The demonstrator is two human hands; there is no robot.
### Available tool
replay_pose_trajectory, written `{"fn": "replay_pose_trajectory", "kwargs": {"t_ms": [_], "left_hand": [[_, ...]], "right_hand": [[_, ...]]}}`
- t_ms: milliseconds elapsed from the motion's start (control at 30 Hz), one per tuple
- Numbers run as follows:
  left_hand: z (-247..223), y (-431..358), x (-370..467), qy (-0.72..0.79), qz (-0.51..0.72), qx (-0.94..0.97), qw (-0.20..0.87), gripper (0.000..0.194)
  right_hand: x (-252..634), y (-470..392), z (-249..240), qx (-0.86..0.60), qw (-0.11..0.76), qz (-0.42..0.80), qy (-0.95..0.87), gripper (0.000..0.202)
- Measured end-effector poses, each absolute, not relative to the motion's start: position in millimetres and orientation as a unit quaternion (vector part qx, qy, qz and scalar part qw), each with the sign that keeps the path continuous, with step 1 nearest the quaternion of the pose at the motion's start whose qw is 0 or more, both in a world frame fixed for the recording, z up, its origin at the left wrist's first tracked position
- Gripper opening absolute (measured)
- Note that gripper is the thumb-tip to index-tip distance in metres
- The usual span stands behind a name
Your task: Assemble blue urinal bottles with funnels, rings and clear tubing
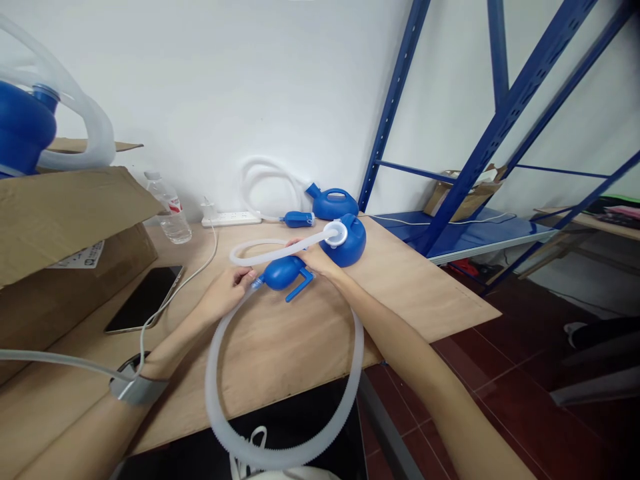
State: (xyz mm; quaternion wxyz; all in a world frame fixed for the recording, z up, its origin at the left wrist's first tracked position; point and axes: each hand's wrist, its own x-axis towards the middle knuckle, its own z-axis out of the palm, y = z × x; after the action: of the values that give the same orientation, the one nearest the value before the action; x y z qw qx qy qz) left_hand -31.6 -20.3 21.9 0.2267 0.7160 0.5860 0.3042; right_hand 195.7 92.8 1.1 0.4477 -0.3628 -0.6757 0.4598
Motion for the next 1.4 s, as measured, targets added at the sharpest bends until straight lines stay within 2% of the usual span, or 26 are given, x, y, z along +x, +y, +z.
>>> {"fn": "replay_pose_trajectory", "kwargs": {"t_ms": [100, 233, 333, 467, 567, 933, 1167, 1400], "left_hand": [[21.3, -19.6, -32.1, 0.589, 0.286, 0.729, 0.201, 0.044], [21.1, -18.0, -33.5, 0.568, 0.276, 0.742, 0.226, 0.044], [18.5, -17.4, -37.0, 0.547, 0.278, 0.733, 0.292, 0.046], [13.0, -17.7, -41.1, 0.501, 0.280, 0.695, 0.434, 0.052], [11.7, -19.3, -40.0, 0.482, 0.313, 0.662, 0.481, 0.055], [11.4, -23.9, -30.2, 0.527, 0.349, 0.585, 0.509, 0.057], [10.2, -21.5, -28.7, 0.535, 0.368, 0.567, 0.507, 0.050], [3.0, -14.1, -39.6, 0.518, 0.382, 0.503, 0.577, 0.044]], "right_hand": [[196.0, 95.8, -0.5, -0.359, 0.442, 0.457, -0.683, 0.018], [195.3, 93.7, 0.3, -0.341, 0.450, 0.448, -0.693, 0.017], [195.7, 90.5, 3.0, -0.324, 0.456, 0.439, -0.703, 0.017], [199.1, 92.4, 5.7, -0.306, 0.468, 0.429, -0.709, 0.020], [202.0, 96.7, 5.4, -0.307, 0.467, 0.434, -0.707, 0.020], [200.3, 95.9, 2.4, -0.295, 0.457, 0.448, -0.710, 0.021], [199.9, 98.1, 0.3, -0.303, 0.461, 0.459, -0.696, 0.019], [204.3, 96.6, -4.2, -0.416, 0.424, 0.540, -0.596, 0.026]]}}
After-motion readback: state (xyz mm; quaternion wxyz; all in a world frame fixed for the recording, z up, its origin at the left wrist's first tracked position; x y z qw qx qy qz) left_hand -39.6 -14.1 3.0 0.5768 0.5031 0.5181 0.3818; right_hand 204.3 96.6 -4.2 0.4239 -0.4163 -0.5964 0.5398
